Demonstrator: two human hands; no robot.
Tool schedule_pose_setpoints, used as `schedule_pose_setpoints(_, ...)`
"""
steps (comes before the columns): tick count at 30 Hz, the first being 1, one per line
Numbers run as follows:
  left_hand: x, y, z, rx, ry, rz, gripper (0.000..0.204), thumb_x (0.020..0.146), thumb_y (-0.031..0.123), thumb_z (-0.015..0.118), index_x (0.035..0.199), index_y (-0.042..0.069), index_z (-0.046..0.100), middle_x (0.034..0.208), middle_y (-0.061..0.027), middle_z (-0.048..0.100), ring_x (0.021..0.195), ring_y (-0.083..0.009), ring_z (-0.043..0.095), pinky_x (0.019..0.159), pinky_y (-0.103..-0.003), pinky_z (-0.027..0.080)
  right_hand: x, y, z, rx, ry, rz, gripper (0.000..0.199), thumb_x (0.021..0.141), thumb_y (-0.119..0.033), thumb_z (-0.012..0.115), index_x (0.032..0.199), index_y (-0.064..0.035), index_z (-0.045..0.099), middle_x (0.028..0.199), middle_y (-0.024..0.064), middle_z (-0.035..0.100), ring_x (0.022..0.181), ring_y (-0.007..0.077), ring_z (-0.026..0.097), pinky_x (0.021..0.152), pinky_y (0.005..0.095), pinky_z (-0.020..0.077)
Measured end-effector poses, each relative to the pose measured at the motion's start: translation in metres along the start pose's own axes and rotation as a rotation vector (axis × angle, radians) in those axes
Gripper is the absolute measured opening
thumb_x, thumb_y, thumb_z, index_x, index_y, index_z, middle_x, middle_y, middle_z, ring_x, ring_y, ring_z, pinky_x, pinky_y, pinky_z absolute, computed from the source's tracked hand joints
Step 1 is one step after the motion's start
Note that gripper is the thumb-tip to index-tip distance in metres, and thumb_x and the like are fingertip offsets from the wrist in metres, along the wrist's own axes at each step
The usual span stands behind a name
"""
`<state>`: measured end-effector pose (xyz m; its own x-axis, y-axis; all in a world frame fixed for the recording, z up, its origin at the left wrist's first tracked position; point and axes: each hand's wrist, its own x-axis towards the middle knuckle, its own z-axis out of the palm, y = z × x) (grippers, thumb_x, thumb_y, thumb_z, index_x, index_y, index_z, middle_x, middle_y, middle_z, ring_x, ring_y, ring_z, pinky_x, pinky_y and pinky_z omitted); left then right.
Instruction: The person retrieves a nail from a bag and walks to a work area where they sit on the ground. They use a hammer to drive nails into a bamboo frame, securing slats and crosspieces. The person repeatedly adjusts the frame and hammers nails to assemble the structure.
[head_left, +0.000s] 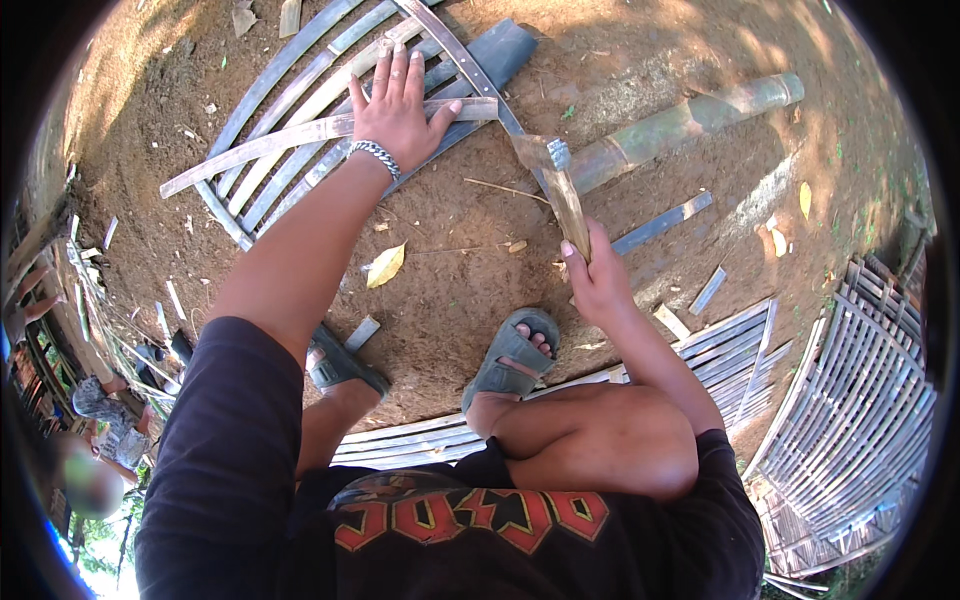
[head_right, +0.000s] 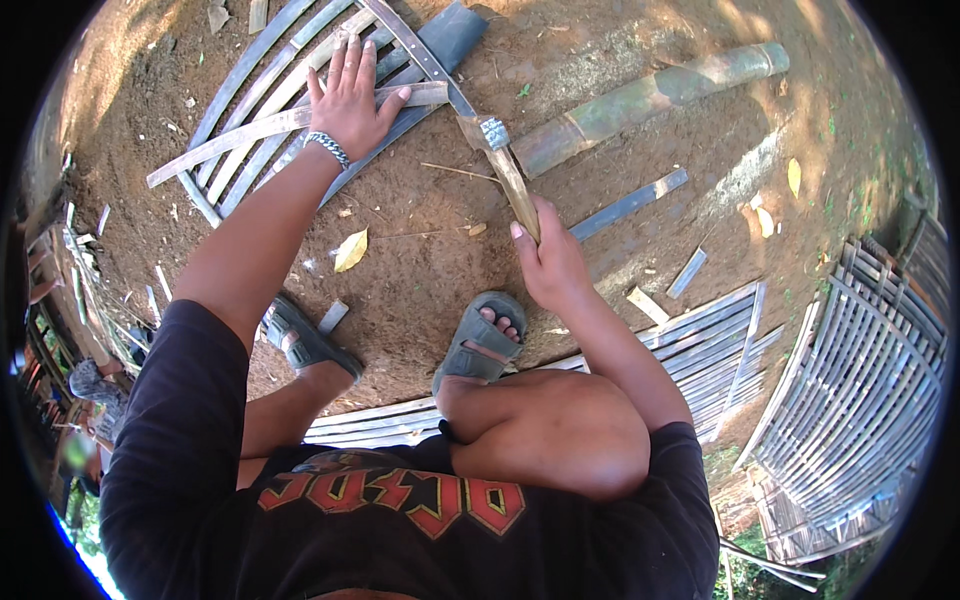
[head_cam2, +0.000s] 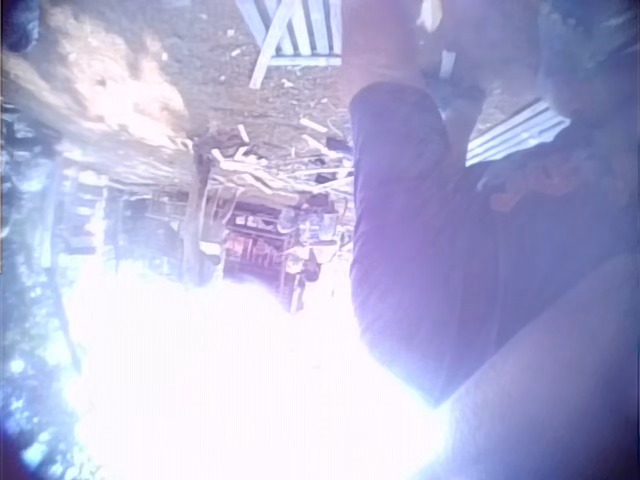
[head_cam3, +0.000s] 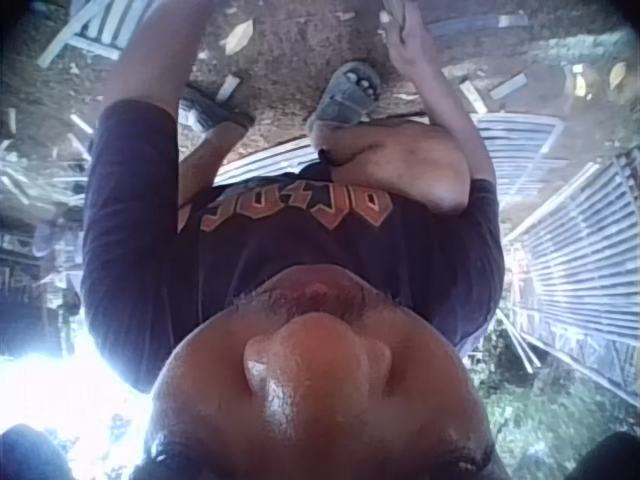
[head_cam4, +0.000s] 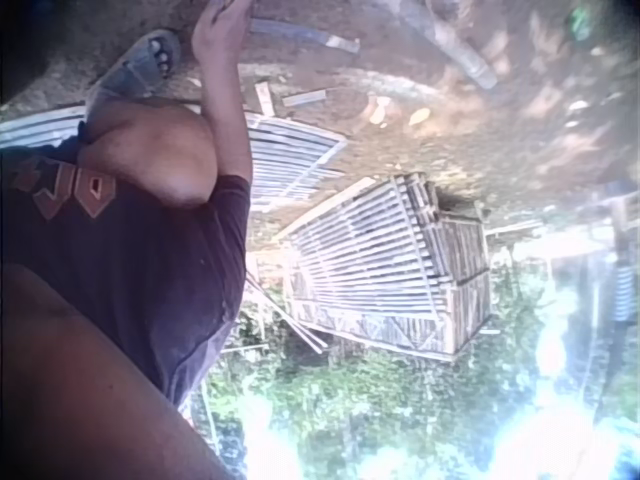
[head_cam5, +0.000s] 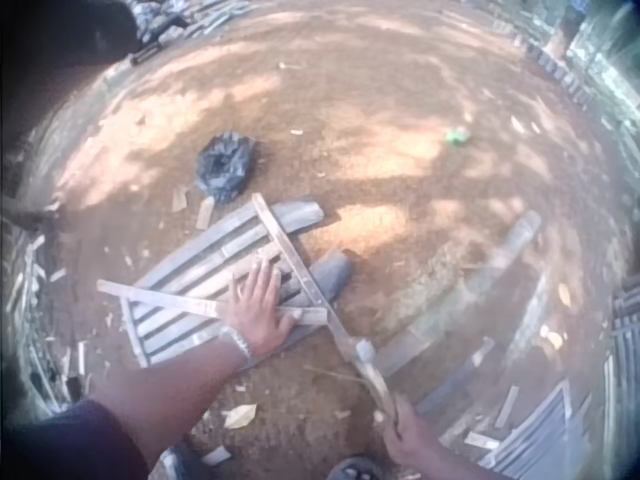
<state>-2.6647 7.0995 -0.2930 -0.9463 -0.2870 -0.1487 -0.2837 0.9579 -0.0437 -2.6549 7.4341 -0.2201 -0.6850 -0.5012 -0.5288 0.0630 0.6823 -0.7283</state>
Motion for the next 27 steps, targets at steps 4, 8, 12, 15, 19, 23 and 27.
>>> schedule_pose_setpoints(4,0.001,0.003,0.000,0.001,-0.002,0.003,0.085,0.099,0.066,0.036,0.160,0.008,0.024,0.168,-0.0149,0.019,0.157,-0.0287,0.013,0.123,-0.061,0.009,0.006,-0.003,-0.001,0.001,0.005,-0.023,0.049,0.103,-0.025,0.052,0.146,-0.0054,0.039,0.114,0.0285,0.065,0.106,0.0499,0.062,0.088,0.0519,0.0492)
schedule_pose_setpoints(8,0.001,0.002,-0.001,-0.007,-0.018,0.011,0.085,0.100,0.065,0.037,0.160,0.007,0.023,0.168,-0.0159,0.018,0.156,-0.0309,0.014,0.124,-0.060,0.012,0.019,-0.012,-0.002,0.010,-0.035,-0.033,0.051,0.104,-0.024,0.051,0.149,-0.0056,0.035,0.123,0.0301,0.062,0.112,0.0512,0.060,0.093,0.0516,0.0483)
schedule_pose_setpoints(12,0.002,0.003,-0.003,-0.014,-0.027,0.006,0.085,0.100,0.065,0.037,0.161,0.008,0.021,0.168,-0.0158,0.017,0.156,-0.0314,0.014,0.124,-0.059,0.013,0.031,-0.016,0.001,-0.056,0.010,-0.155,0.052,0.103,-0.021,0.050,0.150,-0.0047,0.034,0.129,0.0314,0.058,0.115,0.0525,0.058,0.096,0.0521,0.0473)
schedule_pose_setpoints(15,0.002,0.003,-0.001,-0.020,-0.017,0.005,0.085,0.100,0.065,0.037,0.161,0.009,0.020,0.168,-0.0157,0.017,0.156,-0.0317,0.015,0.124,-0.059,0.013,0.036,-0.029,0.001,-0.075,-0.009,-0.115,0.052,0.103,-0.018,0.049,0.150,-0.0042,0.033,0.130,0.0317,0.058,0.116,0.0530,0.057,0.096,0.0533,0.0470)
schedule_pose_setpoints(19,0.001,0.003,-0.001,-0.047,-0.003,-0.003,0.084,0.100,0.064,0.037,0.162,0.010,0.020,0.168,-0.0157,0.017,0.156,-0.0319,0.016,0.123,-0.060,0.013,0.042,-0.039,0.001,-0.098,-0.030,-0.101,0.053,0.102,-0.015,0.049,0.150,-0.0034,0.031,0.131,0.0332,0.056,0.116,0.0536,0.056,0.095,0.0551,0.0467)
schedule_pose_setpoints(23,0.001,0.001,0.002,-0.050,0.020,-0.002,0.082,0.099,0.062,0.039,0.161,0.011,0.023,0.168,-0.0146,0.019,0.156,-0.0287,0.017,0.124,-0.060,0.011,0.046,-0.045,-0.001,-0.124,-0.053,-0.091,0.054,0.101,-0.013,0.049,0.150,-0.0019,0.030,0.132,0.0341,0.055,0.116,0.0540,0.056,0.095,0.0563,0.0464)
schedule_pose_setpoints(27,0.002,0.002,0.002,-0.049,0.021,0.000,0.082,0.098,0.062,0.040,0.161,0.011,0.024,0.168,-0.0146,0.020,0.156,-0.0285,0.017,0.124,-0.061,0.012,0.048,-0.047,0.000,-0.159,-0.057,-0.083,0.054,0.101,-0.012,0.050,0.150,-0.0008,0.030,0.133,0.0341,0.055,0.116,0.0542,0.056,0.095,0.0571,0.0462)
